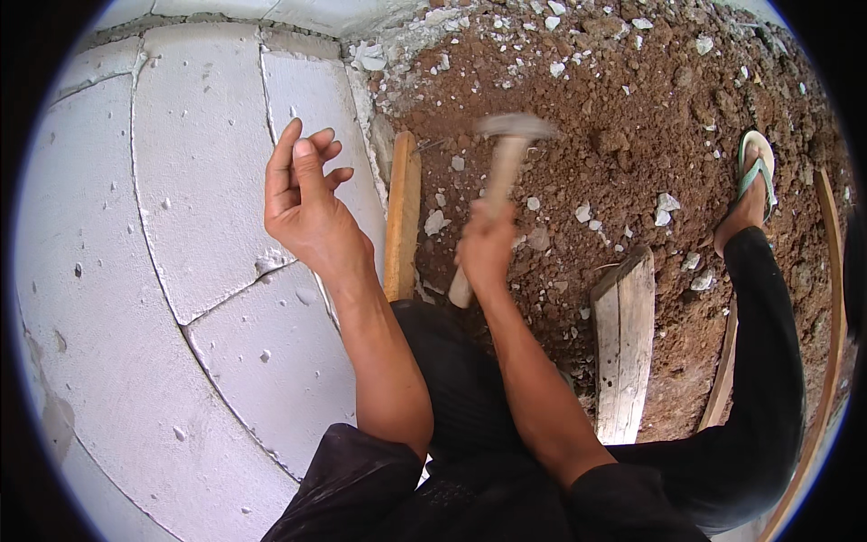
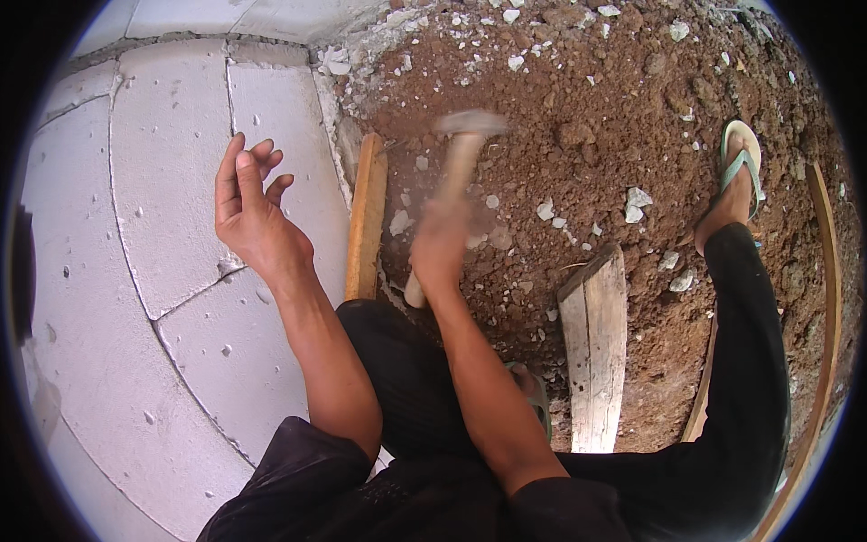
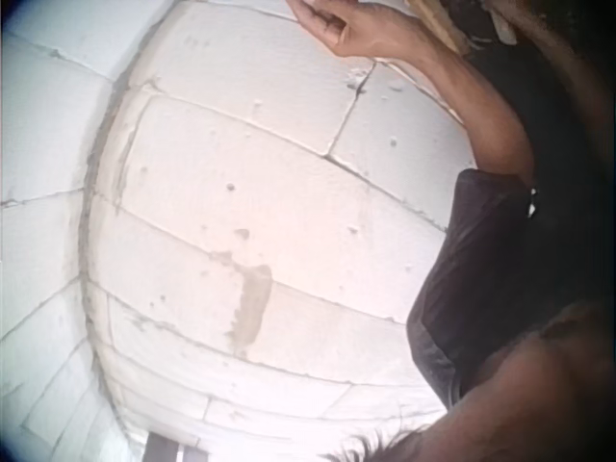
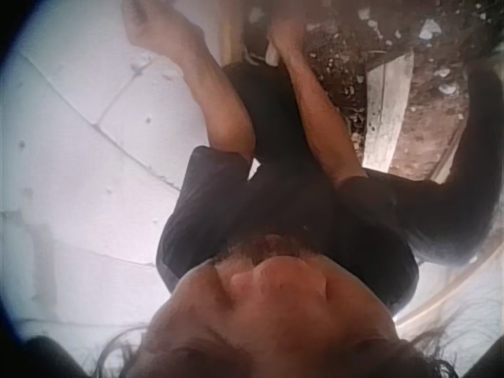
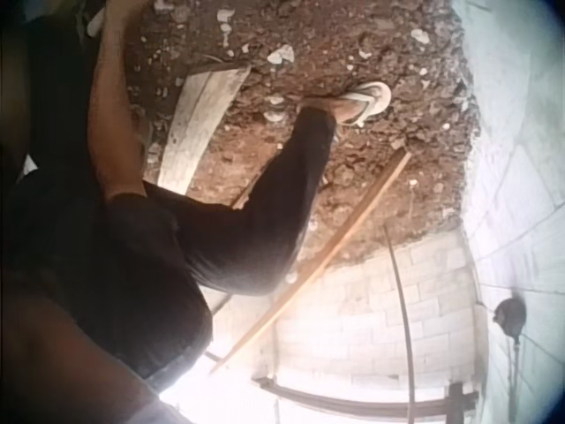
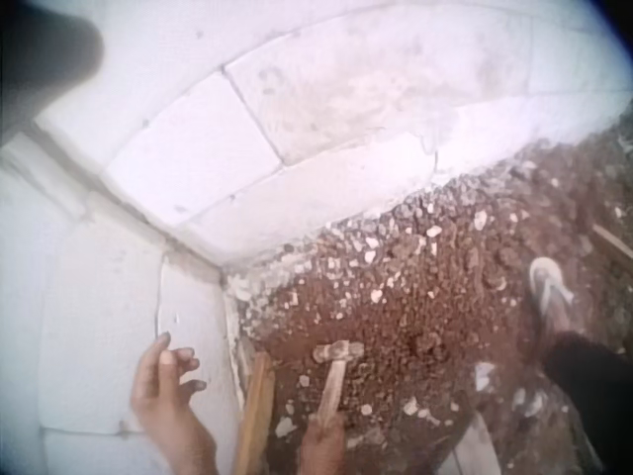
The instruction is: The person secures wooden planks to the base of a wall using a hammer and nails, and later uses pliers to adjust wire fasteners.
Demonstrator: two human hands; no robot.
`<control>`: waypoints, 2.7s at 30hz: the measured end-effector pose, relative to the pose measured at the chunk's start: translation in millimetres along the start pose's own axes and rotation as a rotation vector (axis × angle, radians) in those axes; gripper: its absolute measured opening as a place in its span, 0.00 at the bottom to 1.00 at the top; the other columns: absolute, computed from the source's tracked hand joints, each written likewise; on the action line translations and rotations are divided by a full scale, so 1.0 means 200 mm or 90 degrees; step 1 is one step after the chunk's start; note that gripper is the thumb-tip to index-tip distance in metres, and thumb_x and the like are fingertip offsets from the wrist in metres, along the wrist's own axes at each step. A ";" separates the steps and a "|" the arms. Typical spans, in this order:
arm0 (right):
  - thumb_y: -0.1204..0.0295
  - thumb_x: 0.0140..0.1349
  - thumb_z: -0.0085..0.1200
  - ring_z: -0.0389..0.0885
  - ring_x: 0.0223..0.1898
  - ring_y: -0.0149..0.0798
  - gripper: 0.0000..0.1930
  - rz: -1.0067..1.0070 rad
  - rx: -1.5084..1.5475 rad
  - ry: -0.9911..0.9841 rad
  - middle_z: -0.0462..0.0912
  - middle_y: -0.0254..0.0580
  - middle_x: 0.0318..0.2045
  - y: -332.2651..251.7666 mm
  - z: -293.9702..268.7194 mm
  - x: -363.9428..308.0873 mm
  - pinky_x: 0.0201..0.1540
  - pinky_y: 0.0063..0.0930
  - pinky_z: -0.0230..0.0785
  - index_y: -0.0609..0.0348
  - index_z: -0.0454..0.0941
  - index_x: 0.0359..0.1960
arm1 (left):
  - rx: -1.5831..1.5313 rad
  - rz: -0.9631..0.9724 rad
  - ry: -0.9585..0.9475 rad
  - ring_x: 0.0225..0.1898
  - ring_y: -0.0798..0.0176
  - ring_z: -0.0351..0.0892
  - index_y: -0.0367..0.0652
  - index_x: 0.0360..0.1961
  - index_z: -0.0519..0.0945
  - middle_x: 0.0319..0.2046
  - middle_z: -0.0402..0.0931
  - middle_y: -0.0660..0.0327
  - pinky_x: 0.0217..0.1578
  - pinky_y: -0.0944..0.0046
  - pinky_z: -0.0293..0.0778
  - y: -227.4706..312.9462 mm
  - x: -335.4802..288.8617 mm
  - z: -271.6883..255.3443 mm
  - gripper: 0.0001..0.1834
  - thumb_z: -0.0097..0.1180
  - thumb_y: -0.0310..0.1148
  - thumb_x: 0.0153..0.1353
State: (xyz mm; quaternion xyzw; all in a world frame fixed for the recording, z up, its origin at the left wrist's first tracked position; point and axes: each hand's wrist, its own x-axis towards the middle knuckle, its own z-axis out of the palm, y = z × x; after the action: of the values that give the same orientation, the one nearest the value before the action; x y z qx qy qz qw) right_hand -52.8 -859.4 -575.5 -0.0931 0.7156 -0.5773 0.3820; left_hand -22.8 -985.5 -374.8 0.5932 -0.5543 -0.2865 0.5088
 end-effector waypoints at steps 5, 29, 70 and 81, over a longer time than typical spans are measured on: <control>0.62 0.77 0.46 0.70 0.14 0.28 0.13 0.282 0.188 -0.076 0.70 0.33 0.22 -0.41 -0.10 0.04 0.13 0.28 0.67 0.59 0.63 0.48 | 0.040 -0.009 0.014 0.41 0.64 0.84 0.36 0.57 0.80 0.40 0.85 0.55 0.35 0.66 0.78 0.02 0.05 -0.07 0.18 0.56 0.36 0.73; 0.66 0.76 0.45 0.70 0.15 0.28 0.11 0.100 0.234 0.203 0.71 0.33 0.23 -0.51 -0.17 0.20 0.14 0.27 0.65 0.62 0.64 0.45 | -0.062 -0.075 -0.028 0.40 0.67 0.83 0.37 0.58 0.80 0.39 0.85 0.57 0.32 0.68 0.75 0.11 -0.03 -0.02 0.19 0.56 0.37 0.73; 0.57 0.77 0.46 0.74 0.18 0.28 0.16 0.003 0.212 0.262 0.73 0.33 0.21 -0.63 -0.40 0.31 0.16 0.25 0.70 0.58 0.64 0.42 | -0.138 -0.150 -0.048 0.40 0.68 0.81 0.35 0.63 0.74 0.40 0.83 0.59 0.34 0.70 0.72 0.08 -0.04 -0.05 0.24 0.55 0.40 0.74; 0.62 0.74 0.52 0.72 0.17 0.27 0.13 0.299 0.112 -0.160 0.73 0.33 0.23 -0.45 -0.10 0.08 0.15 0.25 0.68 0.57 0.67 0.48 | -0.089 -0.150 -0.033 0.41 0.68 0.80 0.36 0.63 0.74 0.40 0.83 0.59 0.34 0.69 0.71 0.09 -0.01 -0.06 0.24 0.54 0.41 0.74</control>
State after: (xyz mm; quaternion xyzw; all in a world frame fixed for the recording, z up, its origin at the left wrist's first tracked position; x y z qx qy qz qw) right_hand -105.2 -881.1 -501.7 0.0377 0.6118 -0.5165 0.5980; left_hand -18.3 -976.9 -355.6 0.6094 -0.4724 -0.3975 0.4974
